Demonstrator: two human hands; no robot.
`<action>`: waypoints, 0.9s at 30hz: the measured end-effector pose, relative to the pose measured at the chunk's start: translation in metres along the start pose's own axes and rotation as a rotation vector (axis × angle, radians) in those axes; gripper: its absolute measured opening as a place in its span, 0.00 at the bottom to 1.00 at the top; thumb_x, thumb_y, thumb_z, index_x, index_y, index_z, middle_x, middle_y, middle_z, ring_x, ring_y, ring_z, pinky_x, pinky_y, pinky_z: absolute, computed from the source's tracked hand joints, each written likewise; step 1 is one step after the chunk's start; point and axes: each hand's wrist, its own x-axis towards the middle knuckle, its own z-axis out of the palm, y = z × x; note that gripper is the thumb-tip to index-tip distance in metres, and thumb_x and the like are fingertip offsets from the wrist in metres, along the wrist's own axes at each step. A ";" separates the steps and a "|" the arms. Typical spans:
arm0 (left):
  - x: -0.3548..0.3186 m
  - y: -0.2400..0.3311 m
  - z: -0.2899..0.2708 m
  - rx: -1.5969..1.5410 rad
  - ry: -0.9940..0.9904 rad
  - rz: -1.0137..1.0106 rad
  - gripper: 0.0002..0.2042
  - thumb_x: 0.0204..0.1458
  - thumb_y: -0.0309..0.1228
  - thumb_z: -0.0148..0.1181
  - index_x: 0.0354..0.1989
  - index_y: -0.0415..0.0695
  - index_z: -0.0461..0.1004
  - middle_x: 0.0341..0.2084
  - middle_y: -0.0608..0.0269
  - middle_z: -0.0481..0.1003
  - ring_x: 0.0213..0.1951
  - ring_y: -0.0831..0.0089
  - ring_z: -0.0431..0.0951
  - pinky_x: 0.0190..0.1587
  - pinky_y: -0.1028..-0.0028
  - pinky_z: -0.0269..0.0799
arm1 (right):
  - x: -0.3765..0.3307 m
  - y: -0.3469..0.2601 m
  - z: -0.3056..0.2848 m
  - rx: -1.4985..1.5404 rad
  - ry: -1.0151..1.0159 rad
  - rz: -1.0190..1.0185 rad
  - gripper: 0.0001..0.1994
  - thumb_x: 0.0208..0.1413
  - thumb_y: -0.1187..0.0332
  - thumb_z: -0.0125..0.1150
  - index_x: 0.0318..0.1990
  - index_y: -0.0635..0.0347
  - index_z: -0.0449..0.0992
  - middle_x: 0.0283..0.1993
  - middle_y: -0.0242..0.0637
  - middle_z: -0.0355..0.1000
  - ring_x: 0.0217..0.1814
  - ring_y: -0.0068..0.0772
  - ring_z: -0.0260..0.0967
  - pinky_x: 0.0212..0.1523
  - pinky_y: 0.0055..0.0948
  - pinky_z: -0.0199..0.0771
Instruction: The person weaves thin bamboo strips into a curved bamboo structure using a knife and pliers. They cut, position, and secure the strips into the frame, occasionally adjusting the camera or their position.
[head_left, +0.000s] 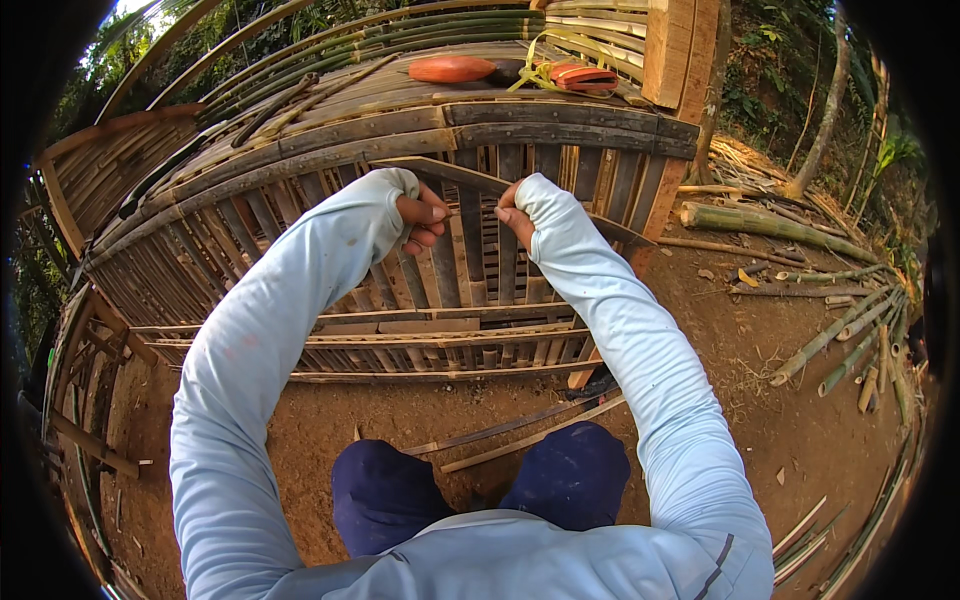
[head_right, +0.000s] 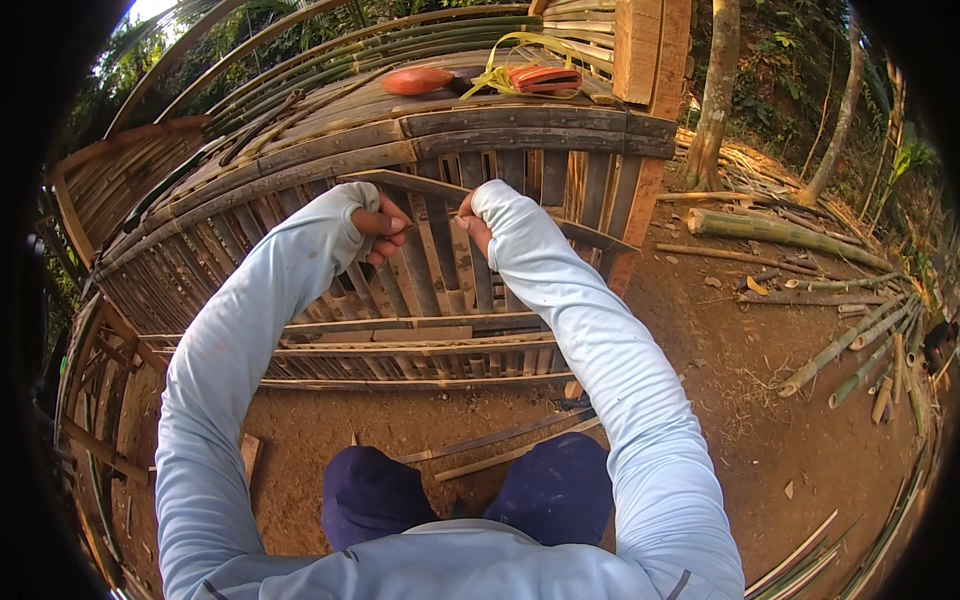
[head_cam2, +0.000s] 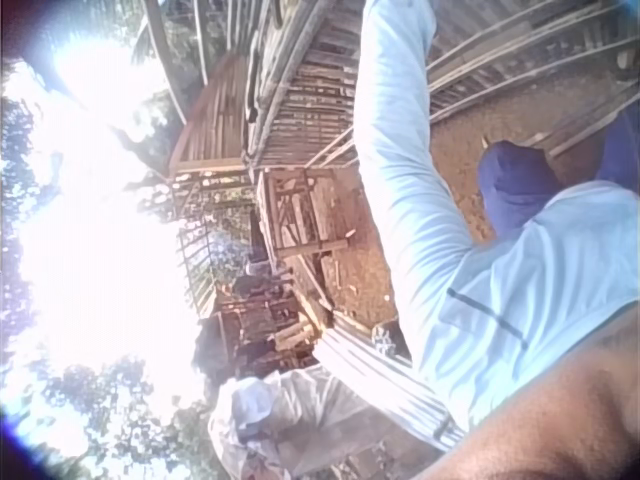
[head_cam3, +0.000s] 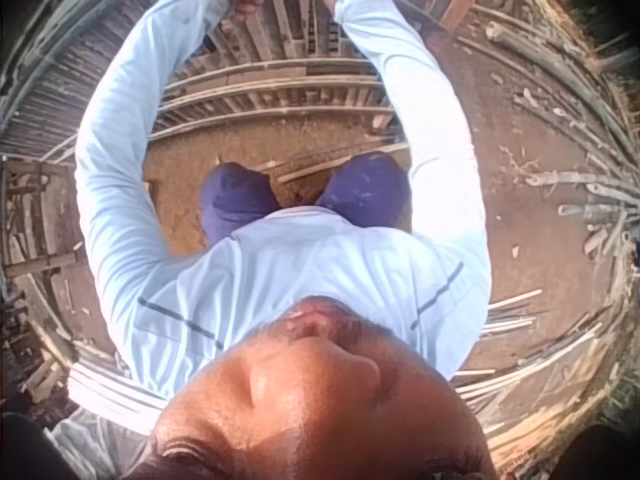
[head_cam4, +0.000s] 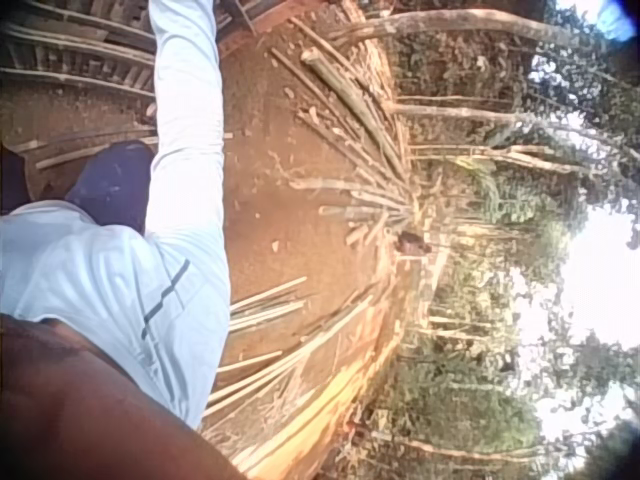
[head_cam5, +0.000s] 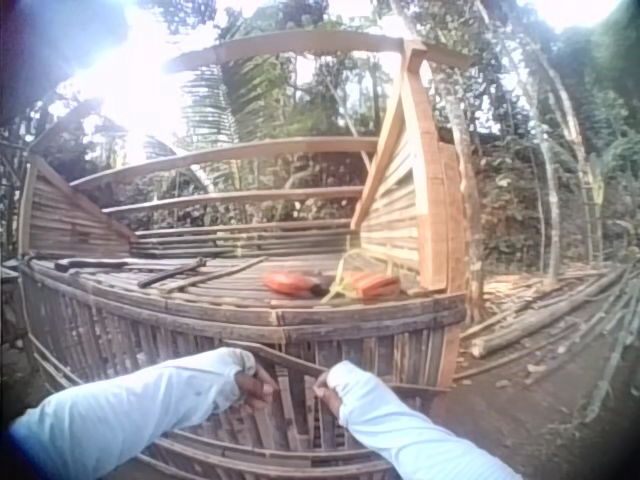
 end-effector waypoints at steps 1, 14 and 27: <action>0.001 -0.002 -0.001 -0.035 -0.017 -0.012 0.13 0.51 0.25 0.62 0.43 0.32 0.74 0.30 0.55 0.78 0.27 0.72 0.79 0.28 0.72 0.79 | 0.000 0.001 -0.001 -0.002 -0.007 -0.001 0.04 0.57 0.72 0.62 0.35 0.61 0.73 0.31 0.36 0.71 0.33 0.26 0.69 0.39 0.27 0.70; 0.023 -0.018 -0.013 0.186 -0.189 0.009 0.13 0.51 0.26 0.60 0.44 0.31 0.76 0.25 0.60 0.76 0.23 0.77 0.75 0.24 0.76 0.72 | -0.003 -0.002 -0.001 -0.008 -0.044 0.004 0.04 0.57 0.72 0.63 0.36 0.61 0.74 0.32 0.36 0.73 0.34 0.26 0.70 0.39 0.27 0.70; -0.012 0.034 0.045 1.364 0.195 -0.009 0.06 0.44 0.28 0.65 0.32 0.46 0.78 0.26 0.57 0.77 0.30 0.58 0.78 0.32 0.65 0.75 | 0.003 0.008 0.000 -0.115 -0.075 0.036 0.03 0.55 0.75 0.62 0.35 0.63 0.75 0.30 0.40 0.72 0.31 0.30 0.70 0.38 0.26 0.70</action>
